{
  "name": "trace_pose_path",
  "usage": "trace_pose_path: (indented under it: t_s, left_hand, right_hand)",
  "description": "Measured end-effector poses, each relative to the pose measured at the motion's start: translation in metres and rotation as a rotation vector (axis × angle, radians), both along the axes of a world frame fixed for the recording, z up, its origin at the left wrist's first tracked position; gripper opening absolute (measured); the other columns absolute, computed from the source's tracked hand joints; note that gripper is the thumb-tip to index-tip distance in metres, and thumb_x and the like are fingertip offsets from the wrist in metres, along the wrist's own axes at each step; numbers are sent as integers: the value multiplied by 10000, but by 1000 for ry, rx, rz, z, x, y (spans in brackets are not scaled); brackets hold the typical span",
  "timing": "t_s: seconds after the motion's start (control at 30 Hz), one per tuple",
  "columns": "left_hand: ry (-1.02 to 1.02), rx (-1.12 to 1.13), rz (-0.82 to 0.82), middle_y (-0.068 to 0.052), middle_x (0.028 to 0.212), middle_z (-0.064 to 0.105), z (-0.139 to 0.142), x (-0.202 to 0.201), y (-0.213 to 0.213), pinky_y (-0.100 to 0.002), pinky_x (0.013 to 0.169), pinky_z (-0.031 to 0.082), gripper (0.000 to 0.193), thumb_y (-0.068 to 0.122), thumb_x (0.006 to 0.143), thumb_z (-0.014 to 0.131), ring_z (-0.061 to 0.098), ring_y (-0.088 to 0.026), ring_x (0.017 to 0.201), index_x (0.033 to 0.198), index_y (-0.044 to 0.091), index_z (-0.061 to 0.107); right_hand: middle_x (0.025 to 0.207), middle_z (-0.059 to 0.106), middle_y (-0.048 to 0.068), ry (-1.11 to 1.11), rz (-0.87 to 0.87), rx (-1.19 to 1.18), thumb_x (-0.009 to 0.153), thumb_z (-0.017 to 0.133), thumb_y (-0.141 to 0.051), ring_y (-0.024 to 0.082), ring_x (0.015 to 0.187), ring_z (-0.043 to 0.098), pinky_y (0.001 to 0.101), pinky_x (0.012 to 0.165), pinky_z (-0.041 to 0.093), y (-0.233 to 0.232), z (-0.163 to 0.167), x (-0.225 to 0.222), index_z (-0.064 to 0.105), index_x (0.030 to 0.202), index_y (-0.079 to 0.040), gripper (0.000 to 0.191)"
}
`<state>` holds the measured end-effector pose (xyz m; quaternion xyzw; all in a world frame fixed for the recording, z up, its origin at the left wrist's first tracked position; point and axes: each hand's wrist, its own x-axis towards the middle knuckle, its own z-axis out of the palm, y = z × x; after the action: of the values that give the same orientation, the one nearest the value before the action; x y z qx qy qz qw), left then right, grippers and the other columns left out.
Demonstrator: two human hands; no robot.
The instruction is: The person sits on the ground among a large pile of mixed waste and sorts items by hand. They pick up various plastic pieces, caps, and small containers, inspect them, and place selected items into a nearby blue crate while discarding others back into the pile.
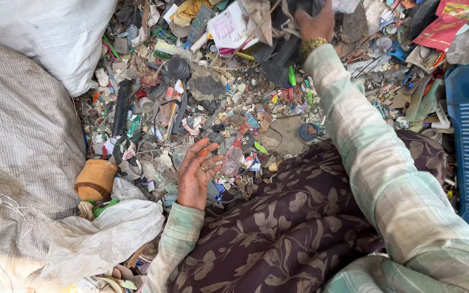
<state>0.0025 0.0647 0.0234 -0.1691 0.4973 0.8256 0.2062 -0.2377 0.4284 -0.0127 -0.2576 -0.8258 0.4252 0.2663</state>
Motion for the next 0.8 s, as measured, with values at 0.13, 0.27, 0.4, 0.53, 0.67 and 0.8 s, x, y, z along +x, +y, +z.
trace_pose_path:
  t_s: [0.13,0.27,0.4,0.53,0.67,0.8]
  left_hand:
    - [10,2,-36,-131,1333,654,-1,1,0,-369,903,561,448,233,1012,544,693,-229,1093,1423,56,536]
    - [26,16,-51,-124,1336,651,0,4,0,-359,905,556,440,218,1014,541,689,-221,1081,1429,70,540]
    - [50,29,-76,-122,1339,652,2,7,1,-353,895,557,438,220,1013,544,694,-220,1078,1425,70,545]
    - [66,75,-66,-127,1343,648,5,12,-10,-349,914,553,437,224,1022,554,686,-226,1097,1429,64,540]
    - [74,97,-23,-117,1338,644,3,16,-19,-358,906,558,422,234,1028,548,681,-223,1097,1413,64,534]
    - [79,98,-60,-113,1322,652,3,17,-16,-347,900,571,426,245,1010,548,690,-222,1083,1398,68,543]
  right_hand:
    - [1245,708,179,132,104,-178,814,870,-104,271,1109,720,365,1011,543,28,-15,62,451,1397,28,729]
    - [1173,766,126,23,168,-187,793,779,0,223,1038,728,321,967,558,59,-28,129,595,1348,-12,585]
    - [1163,751,105,108,156,-106,788,752,45,192,1041,718,314,982,551,85,-32,156,615,1329,-11,562]
    - [1144,719,89,331,203,99,814,682,134,191,1051,695,307,1011,566,107,-25,160,617,1297,-5,506]
    - [1276,713,71,521,358,-243,915,657,183,187,1152,696,304,1065,563,121,-12,165,551,1445,13,566]
    - [1126,684,43,491,363,-478,840,644,167,166,993,679,289,906,580,105,-3,165,526,1482,-11,676]
